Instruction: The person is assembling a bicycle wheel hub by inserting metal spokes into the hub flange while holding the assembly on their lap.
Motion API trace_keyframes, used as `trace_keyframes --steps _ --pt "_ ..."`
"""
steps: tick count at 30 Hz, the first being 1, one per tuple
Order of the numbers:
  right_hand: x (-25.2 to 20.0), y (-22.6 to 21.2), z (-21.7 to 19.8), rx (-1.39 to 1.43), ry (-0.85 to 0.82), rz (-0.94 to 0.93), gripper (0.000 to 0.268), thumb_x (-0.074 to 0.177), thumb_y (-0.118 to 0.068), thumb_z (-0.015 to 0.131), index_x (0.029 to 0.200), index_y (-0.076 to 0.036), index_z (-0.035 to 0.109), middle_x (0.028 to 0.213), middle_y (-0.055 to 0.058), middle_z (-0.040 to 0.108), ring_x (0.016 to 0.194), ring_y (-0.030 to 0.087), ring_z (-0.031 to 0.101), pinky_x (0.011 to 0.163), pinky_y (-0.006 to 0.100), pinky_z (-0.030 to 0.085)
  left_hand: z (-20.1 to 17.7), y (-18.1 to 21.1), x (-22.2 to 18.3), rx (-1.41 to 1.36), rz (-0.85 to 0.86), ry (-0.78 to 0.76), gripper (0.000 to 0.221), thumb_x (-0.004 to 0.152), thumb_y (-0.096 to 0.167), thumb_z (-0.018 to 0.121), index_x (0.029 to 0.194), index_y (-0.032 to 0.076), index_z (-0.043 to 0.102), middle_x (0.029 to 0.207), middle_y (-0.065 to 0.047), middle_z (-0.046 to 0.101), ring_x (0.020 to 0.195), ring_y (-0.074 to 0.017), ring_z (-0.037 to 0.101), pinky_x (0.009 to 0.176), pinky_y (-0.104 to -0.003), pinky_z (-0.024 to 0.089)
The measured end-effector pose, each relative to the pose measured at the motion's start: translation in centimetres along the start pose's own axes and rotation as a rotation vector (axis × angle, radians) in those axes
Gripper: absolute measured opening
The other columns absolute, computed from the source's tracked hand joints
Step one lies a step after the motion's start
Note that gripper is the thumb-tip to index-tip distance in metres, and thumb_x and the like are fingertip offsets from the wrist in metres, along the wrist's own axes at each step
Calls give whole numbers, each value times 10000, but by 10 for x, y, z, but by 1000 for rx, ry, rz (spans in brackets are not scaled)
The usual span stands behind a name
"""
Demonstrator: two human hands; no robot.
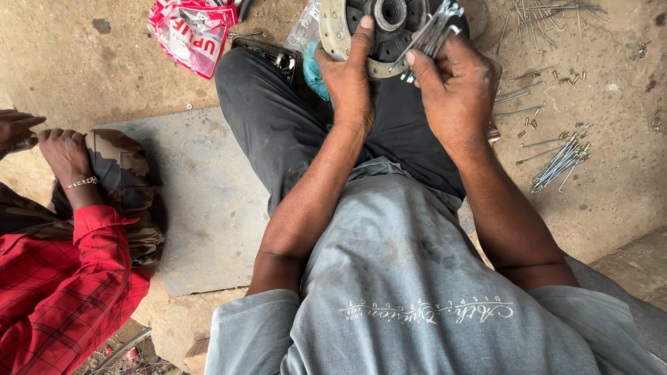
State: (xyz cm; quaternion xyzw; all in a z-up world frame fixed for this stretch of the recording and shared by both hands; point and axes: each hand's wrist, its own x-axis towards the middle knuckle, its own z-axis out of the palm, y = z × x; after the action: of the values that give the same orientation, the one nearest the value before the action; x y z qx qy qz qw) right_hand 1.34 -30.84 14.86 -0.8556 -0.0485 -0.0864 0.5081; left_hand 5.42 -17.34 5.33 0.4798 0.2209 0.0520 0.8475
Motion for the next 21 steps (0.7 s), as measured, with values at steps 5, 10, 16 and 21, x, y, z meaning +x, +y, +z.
trace_keyframes --steps 5,10,16,21 --pt "-3 -1 -6 74 -95 12 124 1129 -79 691 1231 -17 657 991 60 751 841 94 728 668 228 621 -5 6 2 -203 -32 -39 834 884 341 797 1431 -87 336 1337 -262 542 1233 -303 588 1060 -415 515" --pt "-11 8 -3 -64 -214 -77 171 1173 -137 554 1292 -34 619 955 51 712 845 111 701 719 269 583 -12 10 7 -272 -41 -65 764 895 334 784 1398 -59 364 1283 -231 585 1174 -284 635 1017 -433 559" --pt "-14 50 8 480 -12 91 319 1246 -359 492 1318 -50 514 809 -9 481 672 74 493 658 251 535 -22 16 8 -258 -71 -123 707 941 380 752 1364 -111 469 1210 -189 646 1110 -248 673 972 -424 587" --pt "12 55 18 581 -6 430 637 1039 -597 548 1378 -58 570 822 -63 481 513 -7 373 401 182 368 -21 16 -1 -161 -64 -91 773 916 404 740 1414 -51 363 1279 -223 597 1232 -278 623 1059 -437 548"
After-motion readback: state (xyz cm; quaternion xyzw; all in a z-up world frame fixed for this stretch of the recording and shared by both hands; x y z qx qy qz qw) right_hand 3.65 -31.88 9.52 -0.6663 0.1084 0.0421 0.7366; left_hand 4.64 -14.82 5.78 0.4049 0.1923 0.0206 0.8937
